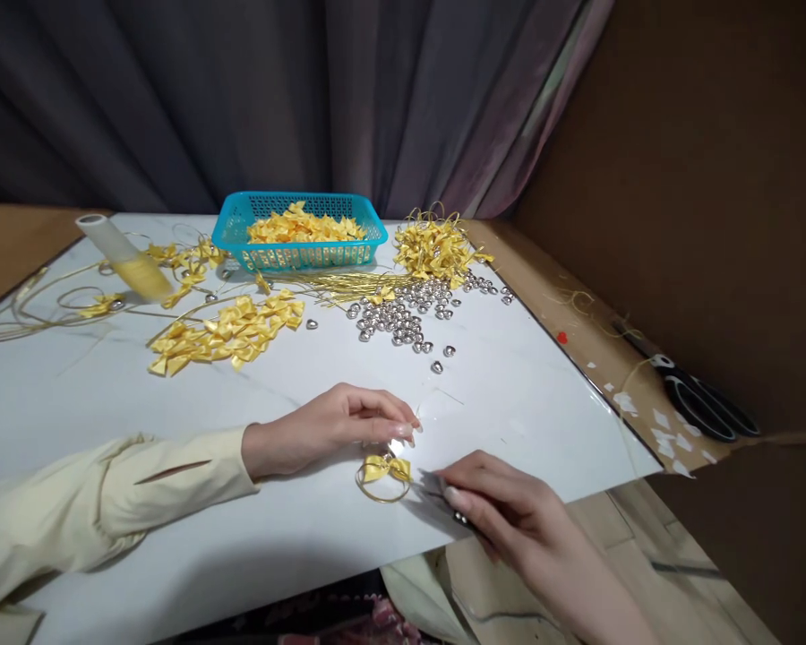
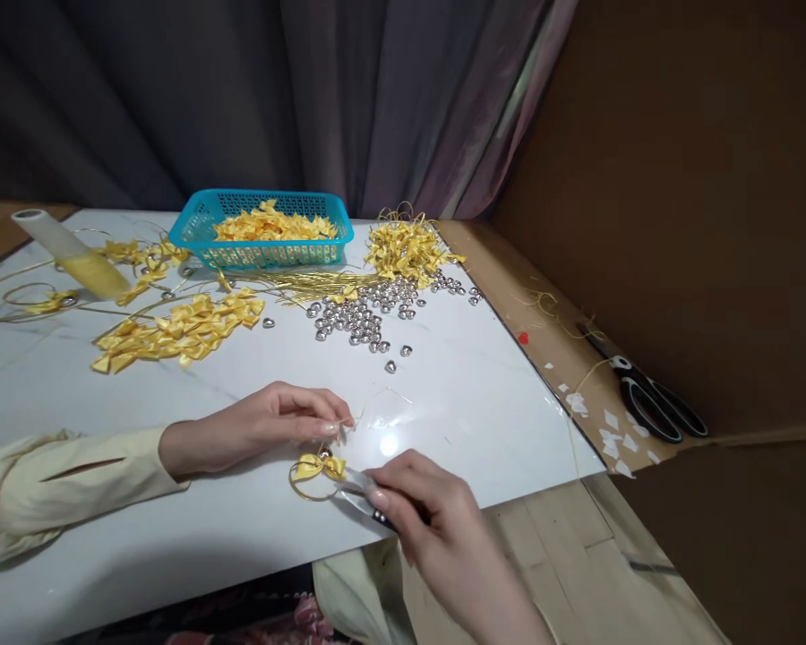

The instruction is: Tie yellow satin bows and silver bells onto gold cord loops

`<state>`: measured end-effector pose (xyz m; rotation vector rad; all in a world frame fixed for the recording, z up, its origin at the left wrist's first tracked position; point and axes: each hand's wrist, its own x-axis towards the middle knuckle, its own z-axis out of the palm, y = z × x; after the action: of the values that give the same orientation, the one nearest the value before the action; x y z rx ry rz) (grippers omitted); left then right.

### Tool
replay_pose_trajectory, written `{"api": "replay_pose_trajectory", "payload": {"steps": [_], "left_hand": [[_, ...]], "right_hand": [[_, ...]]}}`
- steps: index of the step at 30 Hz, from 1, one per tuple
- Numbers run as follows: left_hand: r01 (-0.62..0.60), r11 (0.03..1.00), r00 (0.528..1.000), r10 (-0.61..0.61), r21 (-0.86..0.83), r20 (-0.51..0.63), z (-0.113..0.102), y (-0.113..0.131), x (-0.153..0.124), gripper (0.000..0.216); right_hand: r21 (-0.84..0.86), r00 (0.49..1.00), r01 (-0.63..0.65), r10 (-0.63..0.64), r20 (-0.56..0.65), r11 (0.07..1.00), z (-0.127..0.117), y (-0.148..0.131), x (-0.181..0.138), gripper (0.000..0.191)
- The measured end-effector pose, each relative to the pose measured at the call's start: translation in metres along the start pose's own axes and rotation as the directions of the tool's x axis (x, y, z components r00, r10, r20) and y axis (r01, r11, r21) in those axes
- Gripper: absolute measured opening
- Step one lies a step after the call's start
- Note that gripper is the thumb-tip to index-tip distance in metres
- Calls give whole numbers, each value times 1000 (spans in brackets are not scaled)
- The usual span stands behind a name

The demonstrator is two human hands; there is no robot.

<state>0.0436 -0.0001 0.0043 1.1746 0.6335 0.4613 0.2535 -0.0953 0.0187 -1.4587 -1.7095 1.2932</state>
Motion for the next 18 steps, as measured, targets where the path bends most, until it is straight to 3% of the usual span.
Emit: {"api": "replay_pose_trajectory", "payload": {"steps": [5, 18], "left_hand": [[-9, 1000, 1000, 9, 4, -17, 1, -1, -1, 13], [-56, 998, 998, 56, 38, 5, 1, -4, 0, 11]], "right_hand": [[-106, 1000, 26, -27, -12, 994, 17, -4, 11, 12], [-211, 975, 139, -171, -141, 968, 39, -1, 25, 19]]}}
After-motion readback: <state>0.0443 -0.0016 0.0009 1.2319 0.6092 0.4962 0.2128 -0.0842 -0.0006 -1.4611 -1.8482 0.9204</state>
